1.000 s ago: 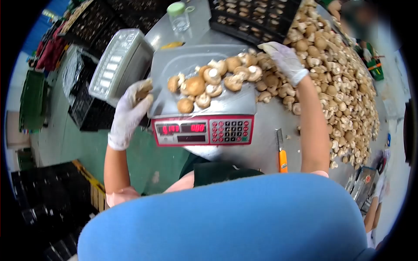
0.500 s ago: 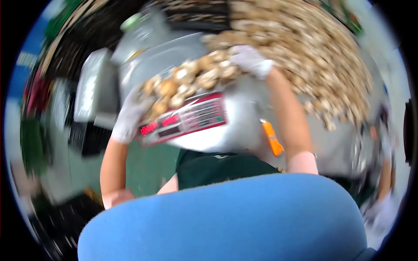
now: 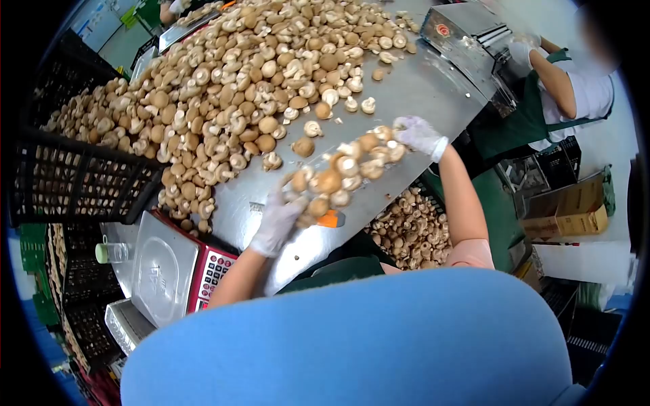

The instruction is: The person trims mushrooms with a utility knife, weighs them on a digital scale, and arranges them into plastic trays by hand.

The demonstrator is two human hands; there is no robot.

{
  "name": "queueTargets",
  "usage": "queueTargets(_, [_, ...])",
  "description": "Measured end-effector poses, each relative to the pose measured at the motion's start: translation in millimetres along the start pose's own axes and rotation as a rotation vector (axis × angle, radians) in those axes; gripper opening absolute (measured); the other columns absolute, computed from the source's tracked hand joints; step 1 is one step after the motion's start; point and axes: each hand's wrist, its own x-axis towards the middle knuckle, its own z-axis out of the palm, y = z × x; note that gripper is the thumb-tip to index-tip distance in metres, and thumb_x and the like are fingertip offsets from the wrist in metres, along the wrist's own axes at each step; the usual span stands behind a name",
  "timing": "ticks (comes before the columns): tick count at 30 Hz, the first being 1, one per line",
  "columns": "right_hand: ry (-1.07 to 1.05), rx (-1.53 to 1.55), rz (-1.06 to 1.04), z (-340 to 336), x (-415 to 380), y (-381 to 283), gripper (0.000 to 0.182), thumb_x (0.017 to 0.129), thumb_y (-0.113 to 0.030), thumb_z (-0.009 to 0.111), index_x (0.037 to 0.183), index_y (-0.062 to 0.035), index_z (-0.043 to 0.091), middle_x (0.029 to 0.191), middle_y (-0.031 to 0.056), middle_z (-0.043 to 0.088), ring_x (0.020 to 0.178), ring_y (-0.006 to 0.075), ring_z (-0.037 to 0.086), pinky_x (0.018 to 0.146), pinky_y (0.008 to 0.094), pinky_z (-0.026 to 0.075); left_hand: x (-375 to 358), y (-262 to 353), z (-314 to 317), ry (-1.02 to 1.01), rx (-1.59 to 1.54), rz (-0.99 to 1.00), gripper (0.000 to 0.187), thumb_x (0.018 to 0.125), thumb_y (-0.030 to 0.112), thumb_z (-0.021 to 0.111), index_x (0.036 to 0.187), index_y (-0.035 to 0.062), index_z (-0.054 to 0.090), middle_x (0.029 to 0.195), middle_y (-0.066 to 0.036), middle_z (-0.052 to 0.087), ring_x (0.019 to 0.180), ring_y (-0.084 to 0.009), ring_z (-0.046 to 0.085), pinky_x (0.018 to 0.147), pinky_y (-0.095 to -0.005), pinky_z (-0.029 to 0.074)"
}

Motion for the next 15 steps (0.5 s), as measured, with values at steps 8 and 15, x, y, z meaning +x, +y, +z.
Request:
queueTargets(8, [0.211, -0.129, 0.204, -52.8, 37.8, 131.7, 0.022, 0.087, -0.026, 0.062, 0.09, -0.0057, 0.068, 0.075, 0.0128, 0.066, 0.067, 0.0224, 0.066, 0.062, 0.0384, 0.052, 90.4, 7.4, 63.6, -0.161, 0.081, -0.054, 0.081, 0.093, 0.01, 0.06, 0.156, 0.0022, 0.01, 0.103, -0.013, 0.062, 0.073, -0.0214, 0.069, 0.056, -0.0288, 0.057])
queueTargets(15, [0.608, -0.16, 0.415, -92.7, 45.2, 209.6, 0.038, 0.091, -0.042, 0.062, 0.104, -0.0073, 0.071, 0.1, 0.0193, 0.071, 0.092, 0.0332, 0.069, 0.082, 0.041, 0.052, 1.3, 30.9, 6.8, -0.121, 0.087, 0.042, 0.067, 0.098, 0.018, 0.058, 0.154, 0.0044, 0.023, 0.118, -0.015, 0.062, 0.092, -0.0188, 0.066, 0.073, -0.0281, 0.056])
